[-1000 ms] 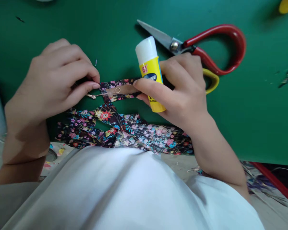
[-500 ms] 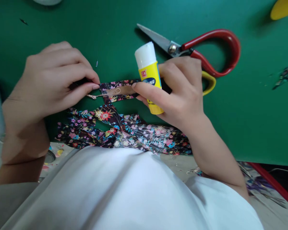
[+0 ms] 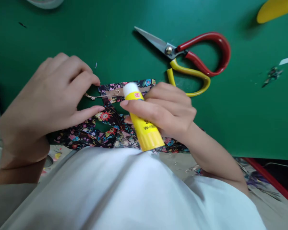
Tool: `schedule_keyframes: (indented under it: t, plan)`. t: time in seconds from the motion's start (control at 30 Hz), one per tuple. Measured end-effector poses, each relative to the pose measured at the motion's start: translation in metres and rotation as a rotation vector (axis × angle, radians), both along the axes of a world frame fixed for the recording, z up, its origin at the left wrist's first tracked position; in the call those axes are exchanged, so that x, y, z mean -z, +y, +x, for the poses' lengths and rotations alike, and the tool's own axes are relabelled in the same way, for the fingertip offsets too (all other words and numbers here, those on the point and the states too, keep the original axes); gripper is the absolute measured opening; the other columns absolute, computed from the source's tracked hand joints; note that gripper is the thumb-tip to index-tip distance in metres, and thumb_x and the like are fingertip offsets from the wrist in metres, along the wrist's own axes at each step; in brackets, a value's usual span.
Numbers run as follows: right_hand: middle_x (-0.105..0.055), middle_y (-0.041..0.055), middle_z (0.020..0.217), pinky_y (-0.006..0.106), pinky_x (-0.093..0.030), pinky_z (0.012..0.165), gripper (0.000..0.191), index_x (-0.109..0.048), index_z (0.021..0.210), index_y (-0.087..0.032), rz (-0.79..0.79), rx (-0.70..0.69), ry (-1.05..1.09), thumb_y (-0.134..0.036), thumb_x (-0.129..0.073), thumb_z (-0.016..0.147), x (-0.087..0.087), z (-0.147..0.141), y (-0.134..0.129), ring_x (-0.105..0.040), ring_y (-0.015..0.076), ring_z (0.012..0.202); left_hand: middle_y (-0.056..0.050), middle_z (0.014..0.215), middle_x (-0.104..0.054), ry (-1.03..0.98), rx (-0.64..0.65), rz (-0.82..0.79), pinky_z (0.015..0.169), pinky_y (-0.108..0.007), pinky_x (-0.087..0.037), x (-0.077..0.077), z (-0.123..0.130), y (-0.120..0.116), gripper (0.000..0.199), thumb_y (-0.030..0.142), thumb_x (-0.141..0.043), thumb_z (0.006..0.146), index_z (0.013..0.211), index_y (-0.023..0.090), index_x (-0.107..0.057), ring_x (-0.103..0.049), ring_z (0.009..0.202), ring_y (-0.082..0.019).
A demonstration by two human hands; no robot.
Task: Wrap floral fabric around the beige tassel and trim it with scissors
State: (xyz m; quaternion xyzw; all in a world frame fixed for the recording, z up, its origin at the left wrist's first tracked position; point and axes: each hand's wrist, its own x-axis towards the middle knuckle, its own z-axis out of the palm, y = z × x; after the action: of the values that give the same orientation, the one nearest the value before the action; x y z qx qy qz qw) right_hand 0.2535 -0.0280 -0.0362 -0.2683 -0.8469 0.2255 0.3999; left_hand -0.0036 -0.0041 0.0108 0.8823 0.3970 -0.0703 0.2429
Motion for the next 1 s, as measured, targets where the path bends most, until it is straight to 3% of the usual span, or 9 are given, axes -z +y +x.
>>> schedule_keyframes:
  t: [0.1, 0.2, 0.3, 0.4, 0.6, 0.73, 1.0]
  plan:
    - [-0.051, -0.0024, 0.059, 0.027, -0.039, 0.052, 0.034, -0.062, 0.110, -0.012, -0.063, -0.042, -0.043, -0.031, -0.073, 0.083, -0.007, -0.010, -0.008, -0.050, 0.0111, 0.056, -0.015, 0.116, -0.049, 0.084, -0.005, 0.049, 0.090, -0.059, -0.048, -0.001, 0.006, -0.008, 0.037, 0.038, -0.054, 0.091, 0.114, 0.010, -0.048, -0.052, 0.116, -0.043]
    - [-0.052, -0.0022, 0.061, 0.024, -0.040, 0.050, 0.034, -0.062, 0.107, -0.012, -0.093, 0.019, -0.113, -0.040, -0.066, 0.088, -0.010, -0.022, -0.018, -0.050, 0.0093, 0.054, -0.012, 0.117, -0.049, 0.084, -0.040, 0.024, 0.095, -0.058, -0.047, -0.003, 0.008, -0.013, 0.033, 0.036, -0.054, 0.092, 0.115, 0.014, -0.046, -0.052, 0.118, -0.039]
    - [-0.064, 0.0014, 0.069, 0.024, -0.050, 0.059, 0.032, -0.060, 0.105, -0.011, -0.097, 0.135, -0.221, -0.037, -0.066, 0.089, -0.009, -0.033, -0.026, -0.059, 0.0111, 0.062, -0.010, 0.120, -0.048, 0.041, -0.089, -0.049, 0.101, -0.060, -0.042, -0.004, 0.008, -0.013, 0.030, 0.034, -0.051, 0.093, 0.117, 0.016, -0.047, -0.049, 0.124, -0.039]
    - [-0.070, 0.0023, 0.079, 0.023, -0.054, 0.065, 0.026, -0.059, 0.110, -0.014, -0.101, 0.150, -0.302, -0.027, -0.066, 0.089, -0.007, -0.040, -0.028, -0.066, 0.0125, 0.072, -0.009, 0.118, -0.050, 0.001, -0.125, -0.074, 0.102, -0.058, -0.042, -0.004, 0.007, -0.013, 0.026, 0.030, -0.049, 0.093, 0.116, 0.020, -0.050, -0.049, 0.124, -0.037]
    - [-0.074, 0.0003, 0.085, 0.023, -0.056, 0.065, 0.021, -0.060, 0.110, -0.019, -0.088, 0.106, -0.388, -0.031, -0.056, 0.094, -0.012, -0.048, -0.021, -0.069, 0.0114, 0.072, -0.012, 0.110, -0.057, 0.018, -0.082, 0.059, 0.085, -0.050, -0.049, -0.003, 0.009, -0.014, 0.019, 0.025, -0.046, 0.091, 0.106, 0.019, -0.054, -0.057, 0.105, -0.034]
    - [-0.076, 0.0011, 0.091, 0.025, -0.060, 0.076, 0.019, -0.062, 0.107, -0.020, -0.160, 0.131, -0.392, -0.033, -0.055, 0.095, -0.013, -0.050, -0.019, -0.072, 0.0128, 0.084, -0.015, 0.107, -0.058, 0.102, -0.049, 0.143, 0.076, -0.047, -0.048, -0.003, 0.014, -0.014, 0.018, 0.025, -0.042, 0.092, 0.102, 0.015, -0.054, -0.057, 0.098, -0.034]
    - [-0.074, -0.0012, 0.081, 0.023, -0.056, 0.060, 0.022, -0.058, 0.103, -0.020, -0.069, 0.251, -0.282, -0.034, -0.064, 0.087, 0.000, -0.044, -0.024, -0.071, 0.0128, 0.069, -0.010, 0.109, -0.059, -0.045, -0.117, 0.015, 0.091, -0.048, -0.048, 0.002, 0.010, -0.007, 0.020, 0.032, -0.058, 0.087, 0.102, 0.018, -0.056, -0.056, 0.110, -0.032]
